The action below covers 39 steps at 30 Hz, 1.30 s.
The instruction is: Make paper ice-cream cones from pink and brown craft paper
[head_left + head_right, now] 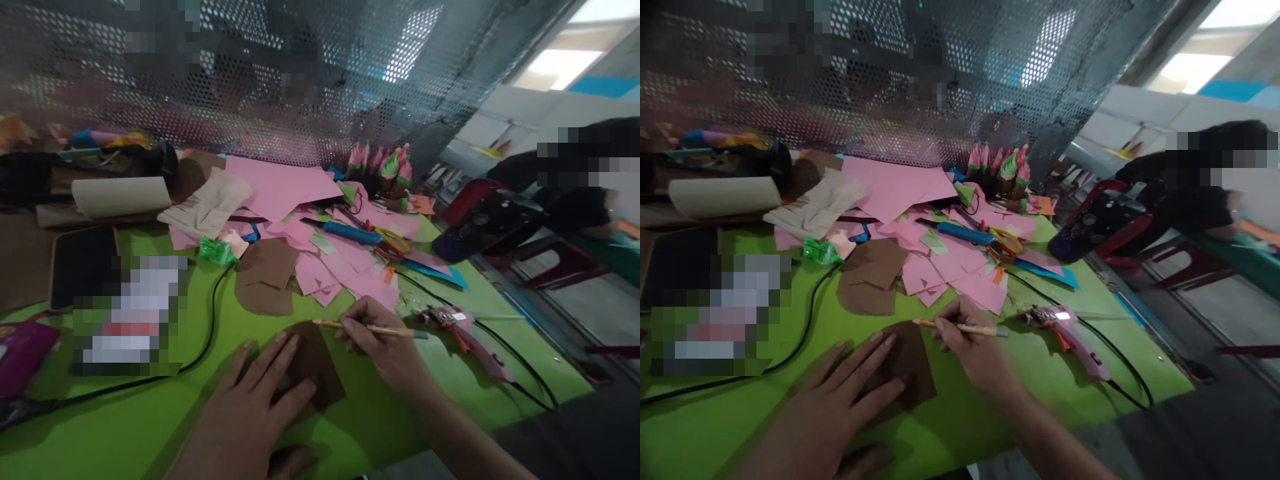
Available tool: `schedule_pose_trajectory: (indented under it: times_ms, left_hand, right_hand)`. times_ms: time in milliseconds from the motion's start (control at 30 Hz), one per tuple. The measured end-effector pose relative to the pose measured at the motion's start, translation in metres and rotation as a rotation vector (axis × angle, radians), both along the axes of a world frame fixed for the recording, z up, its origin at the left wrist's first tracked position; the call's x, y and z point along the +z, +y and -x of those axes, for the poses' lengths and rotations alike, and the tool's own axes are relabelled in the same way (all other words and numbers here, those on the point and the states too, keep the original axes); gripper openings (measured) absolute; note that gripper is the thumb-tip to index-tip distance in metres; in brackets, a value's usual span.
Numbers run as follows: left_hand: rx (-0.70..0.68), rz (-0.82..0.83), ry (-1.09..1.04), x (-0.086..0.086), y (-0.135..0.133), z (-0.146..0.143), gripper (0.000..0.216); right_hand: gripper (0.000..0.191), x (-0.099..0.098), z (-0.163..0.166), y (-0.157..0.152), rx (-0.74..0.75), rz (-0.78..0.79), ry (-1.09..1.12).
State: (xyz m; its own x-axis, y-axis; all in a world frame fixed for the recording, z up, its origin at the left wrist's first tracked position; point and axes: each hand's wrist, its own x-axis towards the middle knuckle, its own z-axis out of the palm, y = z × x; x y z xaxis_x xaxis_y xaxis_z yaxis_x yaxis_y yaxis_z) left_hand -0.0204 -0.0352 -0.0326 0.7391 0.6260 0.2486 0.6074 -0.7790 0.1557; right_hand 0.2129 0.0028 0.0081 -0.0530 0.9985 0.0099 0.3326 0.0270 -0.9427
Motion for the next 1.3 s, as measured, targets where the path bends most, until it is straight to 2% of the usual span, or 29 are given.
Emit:
schedule_pose_trajectory:
  times_ms: [333, 633, 867, 1300]
  left_hand:
    - [0.043, -0.055, -0.039, -0.004, -0.003, 0.000, 0.064]
    - [0.022, -0.072, -0.032, 0.002, -0.001, -0.002, 0.061]
    - [0.062, 0.031, -0.043, 0.002, -0.005, -0.002, 0.058]
    - [0.104, 0.164, -0.050, 0.008, -0.010, -0.001, 0.055]
  right_hand:
    - [0.014, 0.000, -0.001, 0.000, -0.004, 0.024, -0.039]
    - [0.014, 0.006, -0.001, -0.003, -0.016, 0.067, -0.025]
    - [0.016, 0.007, -0.002, -0.010, -0.034, 0.122, 0.056]
    - [0.011, -0.002, -0.011, -0.018, 0.057, 0.130, 0.133]
